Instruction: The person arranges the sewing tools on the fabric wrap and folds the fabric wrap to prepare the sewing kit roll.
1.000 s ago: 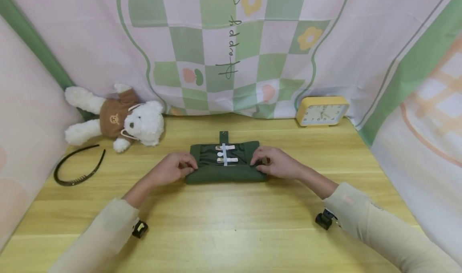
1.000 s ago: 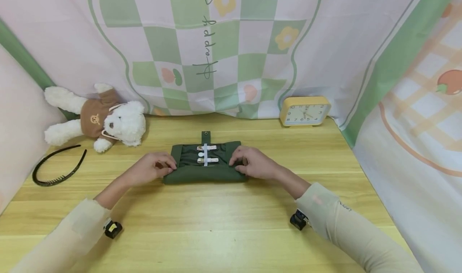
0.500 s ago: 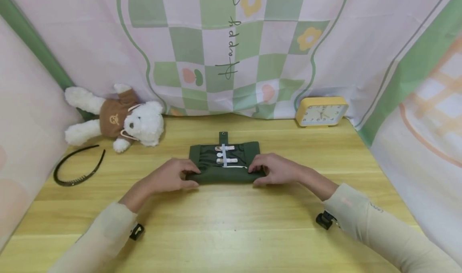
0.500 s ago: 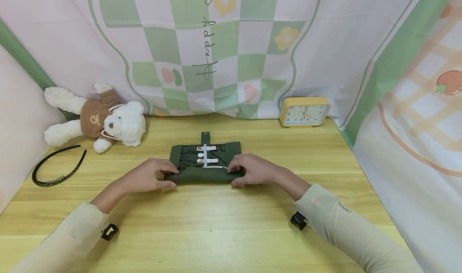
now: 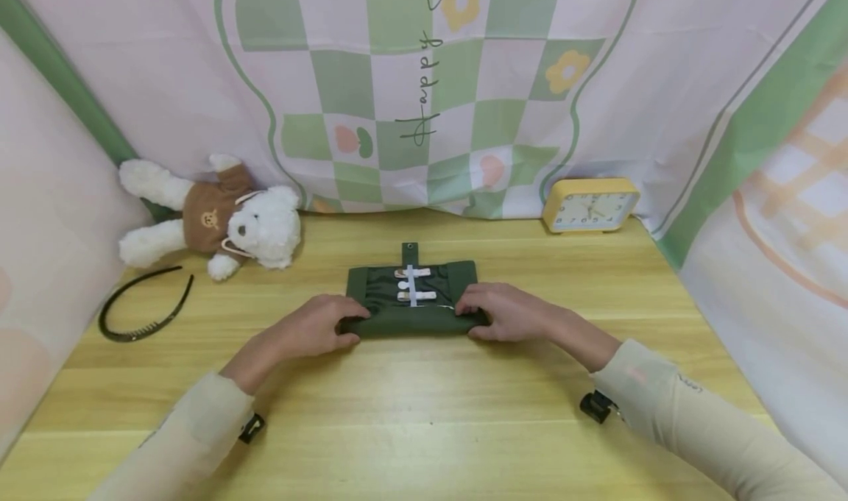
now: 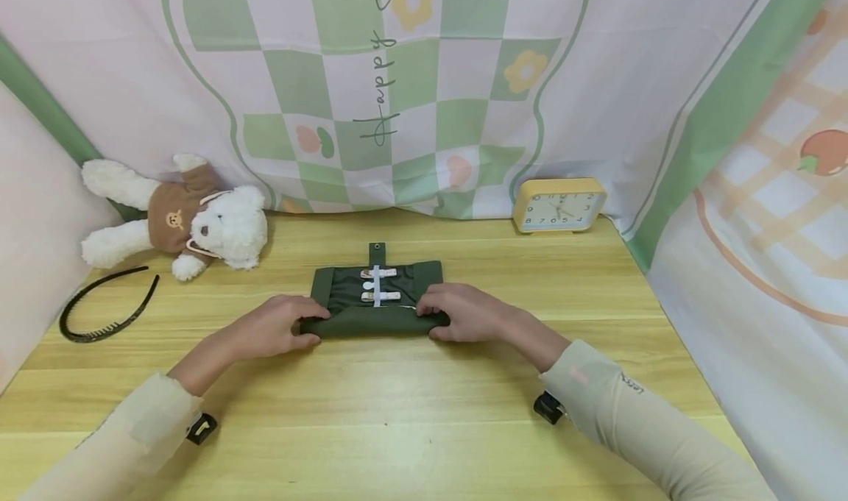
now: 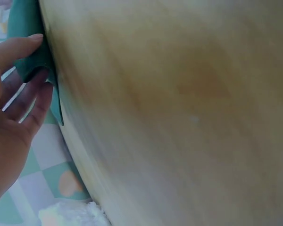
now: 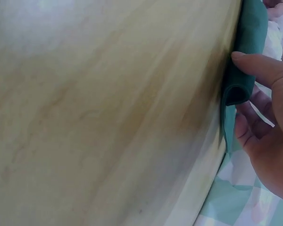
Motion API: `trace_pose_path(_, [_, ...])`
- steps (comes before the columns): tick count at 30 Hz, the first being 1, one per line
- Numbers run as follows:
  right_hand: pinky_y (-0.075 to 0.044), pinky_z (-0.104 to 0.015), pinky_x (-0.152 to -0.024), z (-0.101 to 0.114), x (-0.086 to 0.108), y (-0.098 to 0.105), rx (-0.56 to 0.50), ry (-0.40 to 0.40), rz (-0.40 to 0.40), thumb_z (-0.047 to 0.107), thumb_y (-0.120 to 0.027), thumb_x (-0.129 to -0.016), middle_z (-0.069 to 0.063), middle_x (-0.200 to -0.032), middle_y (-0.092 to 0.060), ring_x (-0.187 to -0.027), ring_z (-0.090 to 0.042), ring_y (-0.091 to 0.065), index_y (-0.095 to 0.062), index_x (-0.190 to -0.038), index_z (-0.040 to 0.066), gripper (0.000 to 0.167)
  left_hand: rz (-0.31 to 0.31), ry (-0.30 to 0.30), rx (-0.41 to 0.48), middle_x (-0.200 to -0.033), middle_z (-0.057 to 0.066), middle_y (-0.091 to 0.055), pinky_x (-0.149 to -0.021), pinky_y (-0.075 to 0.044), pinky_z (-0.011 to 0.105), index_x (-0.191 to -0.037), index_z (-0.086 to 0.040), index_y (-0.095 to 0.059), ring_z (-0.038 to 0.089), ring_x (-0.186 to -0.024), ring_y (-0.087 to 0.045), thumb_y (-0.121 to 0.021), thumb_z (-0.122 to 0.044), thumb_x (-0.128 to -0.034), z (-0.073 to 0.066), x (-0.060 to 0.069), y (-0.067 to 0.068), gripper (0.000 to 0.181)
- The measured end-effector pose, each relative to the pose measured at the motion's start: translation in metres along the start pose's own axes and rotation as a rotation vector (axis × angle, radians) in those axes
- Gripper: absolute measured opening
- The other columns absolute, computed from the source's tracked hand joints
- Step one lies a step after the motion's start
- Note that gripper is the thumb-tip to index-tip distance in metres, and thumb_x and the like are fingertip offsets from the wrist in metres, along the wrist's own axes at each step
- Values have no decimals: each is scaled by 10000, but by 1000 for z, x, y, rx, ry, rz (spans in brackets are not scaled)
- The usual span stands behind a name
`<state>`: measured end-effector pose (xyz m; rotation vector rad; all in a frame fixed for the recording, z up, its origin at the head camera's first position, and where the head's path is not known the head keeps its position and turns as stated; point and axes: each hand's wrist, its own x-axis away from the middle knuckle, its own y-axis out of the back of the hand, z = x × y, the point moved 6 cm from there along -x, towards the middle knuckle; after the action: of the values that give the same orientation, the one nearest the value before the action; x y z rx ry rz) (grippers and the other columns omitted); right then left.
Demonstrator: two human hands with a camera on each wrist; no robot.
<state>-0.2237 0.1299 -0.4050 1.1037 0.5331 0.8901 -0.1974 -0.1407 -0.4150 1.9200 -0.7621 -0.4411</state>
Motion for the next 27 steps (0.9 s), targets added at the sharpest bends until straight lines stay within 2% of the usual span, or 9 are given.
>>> trace_pose_path(5, [-557,-389,-875,1,-1,6,23,43,-16,176,-748,-926,-48,-1101,-695,-1005,-193,-669,-723,-1176,54,279,-9,15,42,-1330,104,-649,-937,-523,439,-1402,-98,-610,209,-1100,-637,-742,-159,-945,1,2,1,481])
trace_pose_path(9, [-556,-400,-887,0,-2,10,-18,38,-8,169,-719,-952,-74,-1135,-708,-1035,-213,-676,-716,-1200,35,282,-12,-10,68,-1311,98,-662,-952,-526,439,-1381,-97,-633,221,-1154,-634,-727,-140,-954,0,3,4,440])
trace_pose_path(10, [-555,-406,-892,0,-2,11,-31,36,-7,166,-711,-957,-79,-1145,-711,-1046,-219,-676,-715,-1203,33,279,-10,-13,78,-1298,100,-669,-934,-533,428,-1365,-88,-645,203,-1109,-649,-728,-137,-951,0,3,5,425])
trace_pose_path(13, [-562,-378,-861,-2,-2,14,-86,23,-10,169,-694,-969,-64,-1157,-717,-999,-169,-677,-719,-1206,55,264,-1,-9,120,-1252,97,-692,-857,-544,372,-1327,-63,-669,102,-790,-650,-729,-147,-944,3,3,7,397])
trace_pose_path(15, [-564,-344,-794,-4,-2,15,-134,19,-10,167,-678,-980,-45,-1144,-721,-895,-131,-667,-719,-1208,69,252,12,11,160,-1122,75,-725,-757,-529,318,-1325,-66,-672,30,-583,-512,-722,-168,-950,5,2,8,392])
trace_pose_path(17, [-549,-310,-709,-6,-1,17,-189,10,-4,164,-660,-990,-18,-1099,-722,-779,-99,-631,-714,-1214,79,246,22,29,214,-970,55,-719,-660,-497,283,-1328,-61,-669,9,-477,-376,-708,-182,-962,7,2,9,387])
trace_pose_path(21, [-520,-294,-636,-11,-1,17,-294,-16,16,145,-617,-1011,34,-985,-697,-694,-103,-586,-692,-1235,58,252,26,59,302,-919,24,-689,-577,-456,275,-1322,-48,-671,32,-484,-371,-686,-199,-984,12,0,13,371])
trace_pose_path(24, [-510,-300,-638,-15,-2,17,-331,-42,25,144,-589,-1026,41,-922,-676,-699,-108,-573,-679,-1247,40,260,22,78,334,-1070,36,-712,-626,-478,305,-1305,-33,-676,81,-576,-465,-670,-211,-997,16,-5,15,356])
trace_pose_path(27, [-531,-313,-713,-19,-4,16,-344,-65,21,142,-569,-1040,-2,-1009,-701,-803,-106,-617,-668,-1264,23,272,11,109,352,-1130,68,-717,-749,-541,364,-1294,-23,-670,140,-821,-635,-639,-233,-1019,23,-11,17,348])
